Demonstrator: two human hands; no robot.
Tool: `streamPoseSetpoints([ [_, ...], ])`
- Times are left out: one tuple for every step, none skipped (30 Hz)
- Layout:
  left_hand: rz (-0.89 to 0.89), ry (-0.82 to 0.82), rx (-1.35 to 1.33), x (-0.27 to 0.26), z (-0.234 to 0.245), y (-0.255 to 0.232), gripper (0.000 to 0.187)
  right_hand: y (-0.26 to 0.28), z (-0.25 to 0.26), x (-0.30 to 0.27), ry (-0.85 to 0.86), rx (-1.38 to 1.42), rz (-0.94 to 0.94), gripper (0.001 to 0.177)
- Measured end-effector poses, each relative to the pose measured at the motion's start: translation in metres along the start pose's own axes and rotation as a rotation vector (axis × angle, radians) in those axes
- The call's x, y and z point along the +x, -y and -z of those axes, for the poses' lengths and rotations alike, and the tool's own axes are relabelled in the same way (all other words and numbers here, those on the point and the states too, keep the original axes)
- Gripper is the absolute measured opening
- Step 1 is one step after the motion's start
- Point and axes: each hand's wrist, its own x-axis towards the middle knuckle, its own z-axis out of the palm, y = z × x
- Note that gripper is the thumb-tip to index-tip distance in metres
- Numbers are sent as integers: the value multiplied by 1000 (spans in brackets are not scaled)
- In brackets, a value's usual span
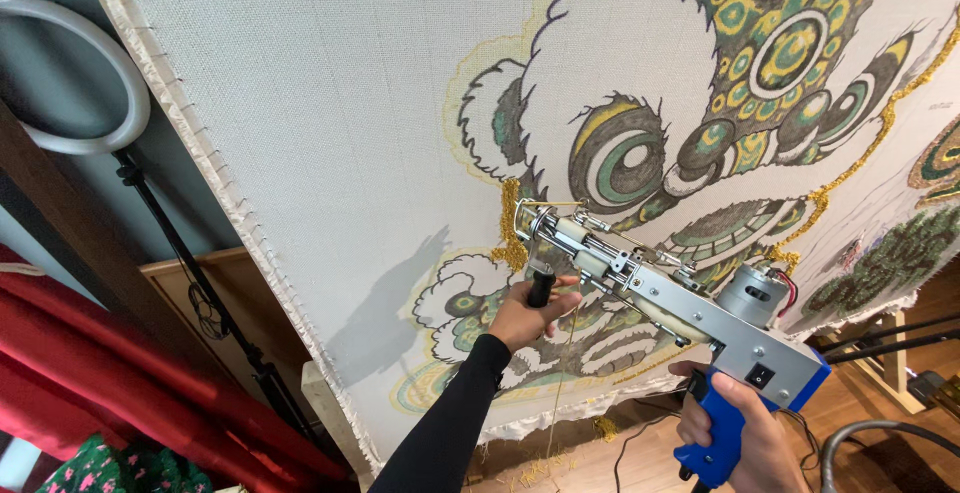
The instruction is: The person uses a tufting gun to apply yellow and white yarn to a large canvas with a lion design.
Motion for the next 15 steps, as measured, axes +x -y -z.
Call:
streamPoseSetpoints([
  [-38,20,-34,2,2,-1,49,0,-1,0,12,18,-2,61],
  [-75,40,-68,4,3,-2,50,0,-2,0,23,35,-4,61],
  [-96,36,-92,5,2,-1,51,0,-2,0,19,35,-7,62],
  [-117,32,-116,5,2,0,52,-1,-1,-1,14,35,-10,62],
  [-138,26,-141,6,2,-1,53,-1,-2,-1,11,35,-13,63],
  [-121,10,-125,6,3,-2,55,0,-1,-1,36,41,-7,63],
  [-101,-5,-108,4,3,-2,58,1,0,-3,60,49,-2,64],
  [-82,-20,-92,3,2,-3,62,1,1,-5,83,57,3,65],
  [-84,-36,-53,2,2,-4,63,1,1,-6,51,62,-12,65],
  [-86,-51,-14,1,1,-5,64,1,2,-7,18,67,-28,64],
  [-89,-67,25,0,1,-7,65,1,2,-8,-14,72,-42,64],
  [-85,-50,13,-2,1,-9,61,1,2,-8,-14,71,-41,64],
  [-82,-33,1,-4,0,-11,58,1,2,-9,-16,69,-39,65],
  [-79,-16,-11,-5,0,-13,55,1,3,-9,-17,68,-37,65],
  [-75,-11,-32,-5,0,-14,50,1,2,-9,-1,81,-31,65],
])
